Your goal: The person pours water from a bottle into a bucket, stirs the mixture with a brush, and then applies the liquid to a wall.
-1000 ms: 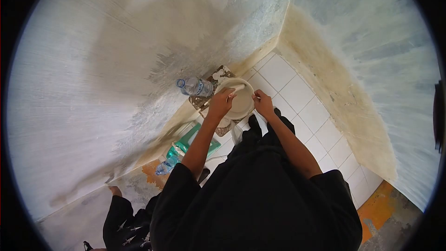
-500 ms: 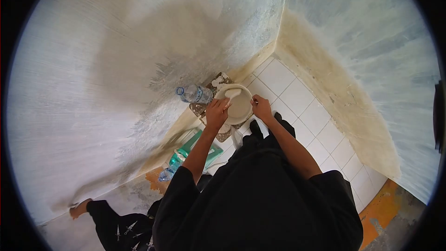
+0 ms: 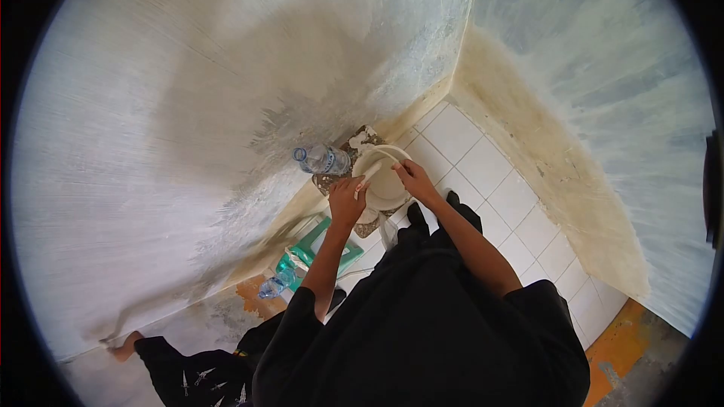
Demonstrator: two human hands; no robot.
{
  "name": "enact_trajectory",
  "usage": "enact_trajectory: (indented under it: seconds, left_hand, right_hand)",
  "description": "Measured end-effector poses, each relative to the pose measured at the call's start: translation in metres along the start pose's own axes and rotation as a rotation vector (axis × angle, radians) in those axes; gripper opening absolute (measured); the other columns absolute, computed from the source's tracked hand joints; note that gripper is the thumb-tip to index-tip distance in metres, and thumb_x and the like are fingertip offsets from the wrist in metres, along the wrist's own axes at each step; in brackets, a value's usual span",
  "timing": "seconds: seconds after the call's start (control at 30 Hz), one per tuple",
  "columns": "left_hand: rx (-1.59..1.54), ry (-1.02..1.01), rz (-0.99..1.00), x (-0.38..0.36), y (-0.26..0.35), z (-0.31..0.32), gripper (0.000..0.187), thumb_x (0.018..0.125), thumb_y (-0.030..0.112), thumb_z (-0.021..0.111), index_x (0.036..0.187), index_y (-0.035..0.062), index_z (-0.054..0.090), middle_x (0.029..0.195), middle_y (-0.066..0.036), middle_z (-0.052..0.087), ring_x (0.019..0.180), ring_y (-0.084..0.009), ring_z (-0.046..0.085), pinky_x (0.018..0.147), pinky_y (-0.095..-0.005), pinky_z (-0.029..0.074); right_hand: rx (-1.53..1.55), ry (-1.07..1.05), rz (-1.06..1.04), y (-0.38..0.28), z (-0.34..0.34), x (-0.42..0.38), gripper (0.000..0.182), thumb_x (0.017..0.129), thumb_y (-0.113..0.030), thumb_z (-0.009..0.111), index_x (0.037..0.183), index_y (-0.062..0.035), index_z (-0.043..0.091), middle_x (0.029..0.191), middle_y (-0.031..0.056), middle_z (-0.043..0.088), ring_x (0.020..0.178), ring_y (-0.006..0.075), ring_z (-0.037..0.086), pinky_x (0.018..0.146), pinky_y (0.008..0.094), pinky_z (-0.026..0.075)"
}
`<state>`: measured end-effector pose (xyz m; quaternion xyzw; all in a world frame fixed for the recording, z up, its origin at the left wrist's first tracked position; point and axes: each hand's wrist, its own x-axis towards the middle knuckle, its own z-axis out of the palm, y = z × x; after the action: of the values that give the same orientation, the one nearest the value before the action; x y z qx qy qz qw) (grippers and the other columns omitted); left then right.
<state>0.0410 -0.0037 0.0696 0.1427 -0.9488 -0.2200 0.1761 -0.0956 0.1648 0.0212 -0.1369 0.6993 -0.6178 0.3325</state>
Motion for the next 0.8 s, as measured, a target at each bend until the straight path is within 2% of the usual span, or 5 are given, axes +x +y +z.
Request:
enact_trajectory:
  seconds: [0.07,0.17,0.27,0.53,0.8]
  left_hand:
    - [-0.022,0.010,-0.018,-0.002,-0.002,-0.001,0.021,0.085,0.020,0.069,0.104,0.0109,0.071,0.096,-0.010,0.070,0.092,-0.0288,0.064,0.081,-0.0416,0.044]
    - [-0.059,0.010,-0.039,0.001,-0.002,-0.003,0.021,0.086,0.021,0.069,0.103,0.0105,0.071,0.096,-0.010,0.070,0.091,-0.0293,0.064,0.081,-0.0422,0.044]
    - [-0.075,-0.025,-0.038,0.009,0.009,-0.011,0.020,0.086,0.022,0.070,0.102,0.0101,0.070,0.095,-0.011,0.070,0.090,-0.0301,0.065,0.079,-0.0426,0.045]
    - [-0.161,0.016,0.089,0.058,0.061,-0.025,0.019,0.085,0.020,0.071,0.100,0.0083,0.070,0.089,-0.012,0.069,0.086,-0.0315,0.065,0.075,-0.0427,0.045]
    - [-0.172,0.084,0.255,0.106,0.120,-0.022,0.020,0.082,0.016,0.073,0.101,0.0080,0.069,0.088,-0.010,0.069,0.082,-0.0285,0.064,0.072,-0.0397,0.043]
  right_hand:
    - [0.122,-0.080,0.055,-0.016,0.000,-0.002,0.033,0.101,-0.033,0.051,0.093,-0.0030,0.063,0.073,0.0003,0.052,0.067,0.0100,0.046,0.062,0.0290,0.040]
    - [0.088,-0.070,-0.145,-0.013,0.007,-0.008,0.035,0.103,-0.036,0.048,0.089,-0.0076,0.062,0.070,-0.0056,0.045,0.063,0.0052,0.040,0.058,0.0220,0.033]
    - [0.160,-0.072,-0.065,-0.030,0.000,-0.021,0.035,0.103,-0.037,0.047,0.086,-0.0095,0.061,0.068,-0.0075,0.041,0.062,0.0035,0.036,0.056,0.0218,0.029]
    - [0.245,-0.022,0.025,-0.077,-0.052,-0.051,0.033,0.102,-0.034,0.050,0.084,-0.0084,0.061,0.068,-0.0075,0.041,0.064,0.0040,0.035,0.058,0.0229,0.028]
    - [0.291,0.122,-0.108,-0.116,-0.105,-0.081,0.030,0.103,-0.028,0.051,0.084,-0.0066,0.061,0.065,-0.0088,0.038,0.060,0.0024,0.031,0.054,0.0218,0.024]
